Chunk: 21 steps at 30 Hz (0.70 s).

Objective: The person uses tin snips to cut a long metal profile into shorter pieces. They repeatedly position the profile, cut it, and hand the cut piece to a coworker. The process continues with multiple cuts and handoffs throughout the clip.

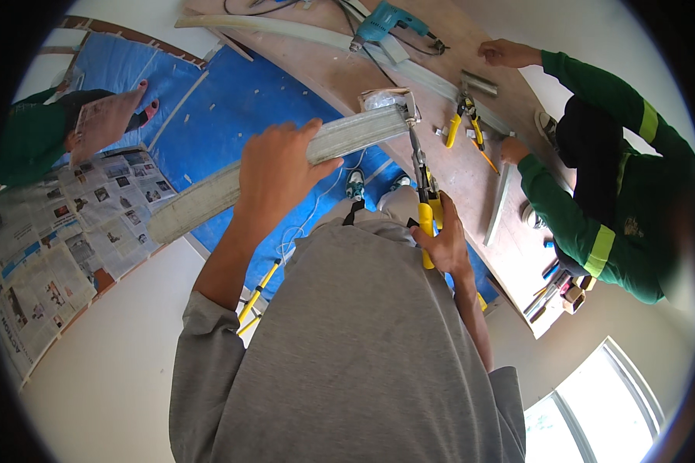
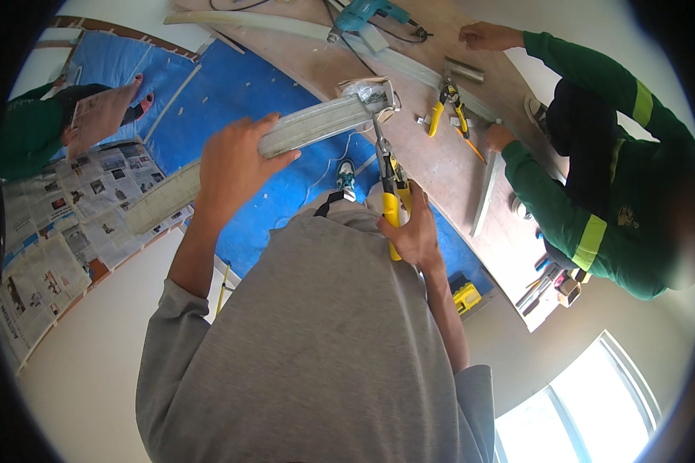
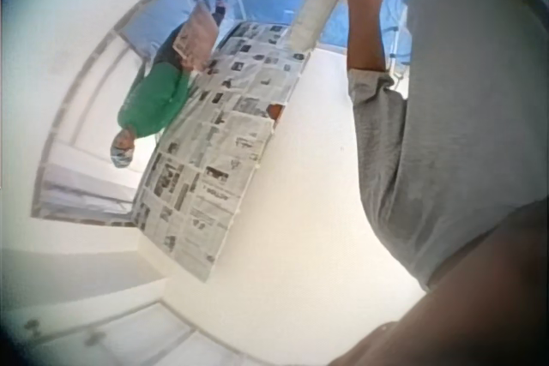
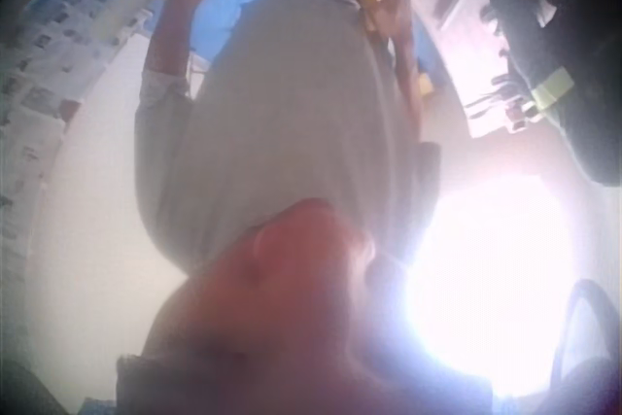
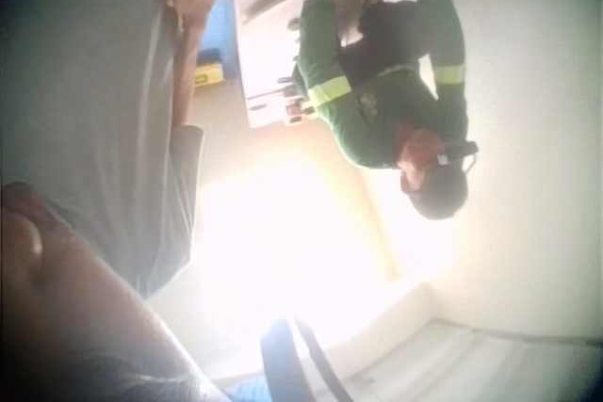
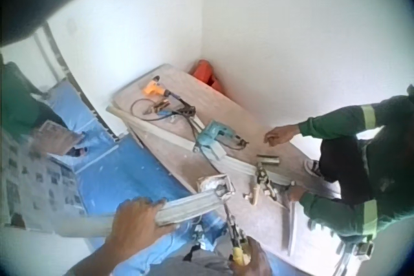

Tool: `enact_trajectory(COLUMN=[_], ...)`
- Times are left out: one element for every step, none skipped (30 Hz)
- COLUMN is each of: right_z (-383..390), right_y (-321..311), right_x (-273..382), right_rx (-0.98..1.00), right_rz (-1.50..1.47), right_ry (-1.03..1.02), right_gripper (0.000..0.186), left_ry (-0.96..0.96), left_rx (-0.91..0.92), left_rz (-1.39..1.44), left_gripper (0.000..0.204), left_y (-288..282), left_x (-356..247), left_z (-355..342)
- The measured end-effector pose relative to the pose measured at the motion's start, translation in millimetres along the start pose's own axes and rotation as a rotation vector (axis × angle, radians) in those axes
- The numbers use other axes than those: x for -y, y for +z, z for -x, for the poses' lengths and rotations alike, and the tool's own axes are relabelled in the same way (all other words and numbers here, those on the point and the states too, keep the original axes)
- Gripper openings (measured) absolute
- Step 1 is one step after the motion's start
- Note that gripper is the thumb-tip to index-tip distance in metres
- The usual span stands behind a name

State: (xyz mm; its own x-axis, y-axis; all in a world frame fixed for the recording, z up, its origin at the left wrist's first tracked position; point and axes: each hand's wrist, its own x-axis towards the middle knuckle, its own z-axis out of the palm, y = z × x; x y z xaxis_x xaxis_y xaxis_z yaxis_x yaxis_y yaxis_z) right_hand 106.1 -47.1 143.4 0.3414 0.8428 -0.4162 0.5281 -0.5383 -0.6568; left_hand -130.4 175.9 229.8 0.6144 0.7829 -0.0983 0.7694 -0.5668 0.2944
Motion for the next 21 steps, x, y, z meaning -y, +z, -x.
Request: enact_trajectory(right_z=[-1,-1,-1,-2,-2,-2,-1,-1,0,1,1,4,6,8,10,12,13,15,16,18,19], right_y=[2,3,3,2,0,-2,-3,-5,-7,-8,-9,-7,-7,-8,-9,-10,-12,-12,-12,-13,-14], right_x=[-1,-3,-4,-6,-7,-8,-8,-8,-7,-5,-2,2,6,9,13,16,19,23,26,28,30], right_rx=[0.019,0.041,0.084,0.124,0.153,0.195,0.228,0.260,0.283,0.304,0.323,0.291,0.293,0.296,0.300,0.286,0.291,0.289,0.288,0.288,0.288], right_rz=[-0.029,-0.055,-0.134,-0.212,-0.282,-0.345,-0.400,-0.456,-0.460,-0.466,-0.474,-0.536,-0.541,-0.545,-0.549,-0.486,-0.489,-0.499,-0.508,-0.513,-0.518], right_ry=[-0.001,0.013,0.005,0.007,0.002,-0.010,-0.031,-0.051,-0.085,-0.119,-0.154,-0.155,-0.162,-0.169,-0.175,-0.142,-0.145,-0.145,-0.142,-0.146,-0.146], right_gripper=[0.093,0.093,0.094,0.094,0.095,0.094,0.093,0.092,0.091,0.091,0.090,0.081,0.081,0.081,0.080,0.080,0.079,0.079,0.079,0.079,0.079], left_ry=[-0.006,-0.012,-0.014,0.025,0.067,0.110,0.054,-0.001,-0.057,-0.061,-0.063,-0.064,-0.048,-0.032,-0.016,-0.025,-0.034,-0.046,-0.037,-0.030,-0.024], left_rx=[0.001,0.004,0.008,-0.064,-0.137,-0.211,-0.129,-0.046,0.042,0.095,0.149,0.204,0.197,0.189,0.181,0.193,0.202,0.212,0.210,0.207,0.205], left_rz=[0.008,0.017,0.025,0.105,0.184,0.265,0.349,0.433,0.516,0.565,0.611,0.657,0.649,0.642,0.635,0.680,0.725,0.768,0.771,0.774,0.777], left_gripper=[0.063,0.064,0.064,0.065,0.066,0.067,0.066,0.066,0.065,0.064,0.062,0.060,0.059,0.057,0.055,0.055,0.055,0.055,0.055,0.055,0.055], left_y=[0,1,3,4,5,5,6,5,5,5,5,5,6,8,9,10,11,11,12,12,12], left_x=[3,5,9,13,17,22,26,30,32,34,36,36,36,34,32,31,30,29,29,27,26], left_z=[0,1,2,2,2,3,4,6,9,10,10,12,12,14,15,15,16,17,18,19,20])
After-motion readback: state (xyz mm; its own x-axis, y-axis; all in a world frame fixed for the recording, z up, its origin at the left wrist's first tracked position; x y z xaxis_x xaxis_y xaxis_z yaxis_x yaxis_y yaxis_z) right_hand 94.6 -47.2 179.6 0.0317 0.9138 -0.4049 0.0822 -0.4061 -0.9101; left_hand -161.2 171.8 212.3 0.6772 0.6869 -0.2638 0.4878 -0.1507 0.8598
